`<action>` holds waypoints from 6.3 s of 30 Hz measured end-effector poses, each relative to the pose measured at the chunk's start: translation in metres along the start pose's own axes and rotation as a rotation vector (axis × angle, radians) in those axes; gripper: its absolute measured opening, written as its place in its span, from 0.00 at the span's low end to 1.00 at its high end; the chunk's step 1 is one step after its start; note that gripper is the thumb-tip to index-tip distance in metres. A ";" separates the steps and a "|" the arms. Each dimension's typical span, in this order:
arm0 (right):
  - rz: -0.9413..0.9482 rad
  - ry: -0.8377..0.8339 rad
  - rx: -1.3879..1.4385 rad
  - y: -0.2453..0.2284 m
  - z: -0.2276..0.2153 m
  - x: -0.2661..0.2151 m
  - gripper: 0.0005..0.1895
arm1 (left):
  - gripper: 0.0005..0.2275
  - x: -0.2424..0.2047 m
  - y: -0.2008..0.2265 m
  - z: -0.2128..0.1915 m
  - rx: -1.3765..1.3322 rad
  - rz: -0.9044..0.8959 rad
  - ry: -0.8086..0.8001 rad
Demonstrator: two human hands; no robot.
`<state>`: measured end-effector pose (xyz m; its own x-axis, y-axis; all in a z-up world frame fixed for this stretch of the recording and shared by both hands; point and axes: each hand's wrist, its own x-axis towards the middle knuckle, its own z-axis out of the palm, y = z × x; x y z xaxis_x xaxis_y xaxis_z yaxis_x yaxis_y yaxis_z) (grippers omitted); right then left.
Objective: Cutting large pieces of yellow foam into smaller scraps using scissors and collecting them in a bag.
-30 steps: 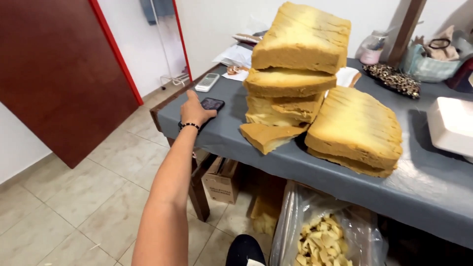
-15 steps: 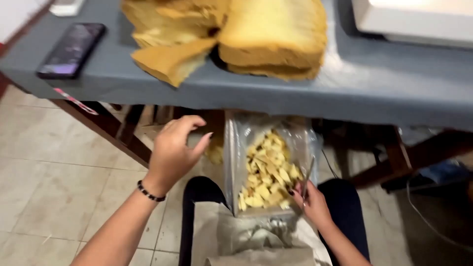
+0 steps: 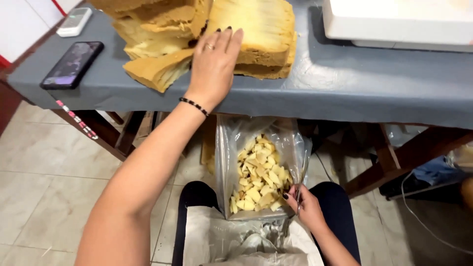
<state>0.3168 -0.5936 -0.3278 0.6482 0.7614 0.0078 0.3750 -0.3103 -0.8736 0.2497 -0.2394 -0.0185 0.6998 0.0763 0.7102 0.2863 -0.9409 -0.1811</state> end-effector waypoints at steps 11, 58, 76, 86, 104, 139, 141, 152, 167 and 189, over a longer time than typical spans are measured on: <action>0.066 0.015 0.069 0.012 0.000 0.004 0.07 | 0.12 -0.063 -0.069 -0.070 0.024 -0.132 0.179; -0.176 -0.329 -0.477 -0.052 -0.043 -0.036 0.39 | 0.16 -0.295 0.076 -0.086 -1.351 -1.705 -0.206; -0.176 -0.396 -0.601 -0.036 0.002 -0.009 0.30 | 0.23 -0.335 0.073 -0.019 -1.317 -1.597 -0.707; -0.044 -0.449 -0.421 -0.014 0.018 -0.016 0.25 | 0.48 -0.350 0.093 -0.040 -1.869 -1.360 -0.339; 0.052 -0.522 -0.194 -0.017 -0.003 -0.019 0.18 | 0.36 -0.285 0.127 -0.085 -1.148 -1.577 -0.271; 0.030 -0.754 -0.404 -0.017 -0.009 0.013 0.32 | 0.34 -0.279 0.116 -0.075 -1.115 -1.422 -0.376; 0.159 -0.901 -0.545 -0.044 -0.020 0.021 0.34 | 0.34 -0.280 0.114 -0.074 -1.108 -1.397 -0.393; -0.257 -0.500 -0.612 -0.054 -0.007 0.021 0.39 | 0.31 -0.291 0.110 -0.060 -1.198 -1.095 -0.471; 0.008 -0.736 -0.461 -0.038 -0.021 0.024 0.34 | 0.32 -0.292 0.114 -0.058 -1.247 -1.324 -0.434; -0.212 -0.425 -0.448 -0.013 0.018 -0.017 0.31 | 0.33 -0.296 0.118 -0.052 -1.309 -1.438 -0.332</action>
<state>0.2891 -0.5920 -0.3257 0.2460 0.9623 -0.1159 0.7653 -0.2662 -0.5860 0.0429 -0.3901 -0.2148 0.5488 0.7754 -0.3125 0.1897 0.2485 0.9499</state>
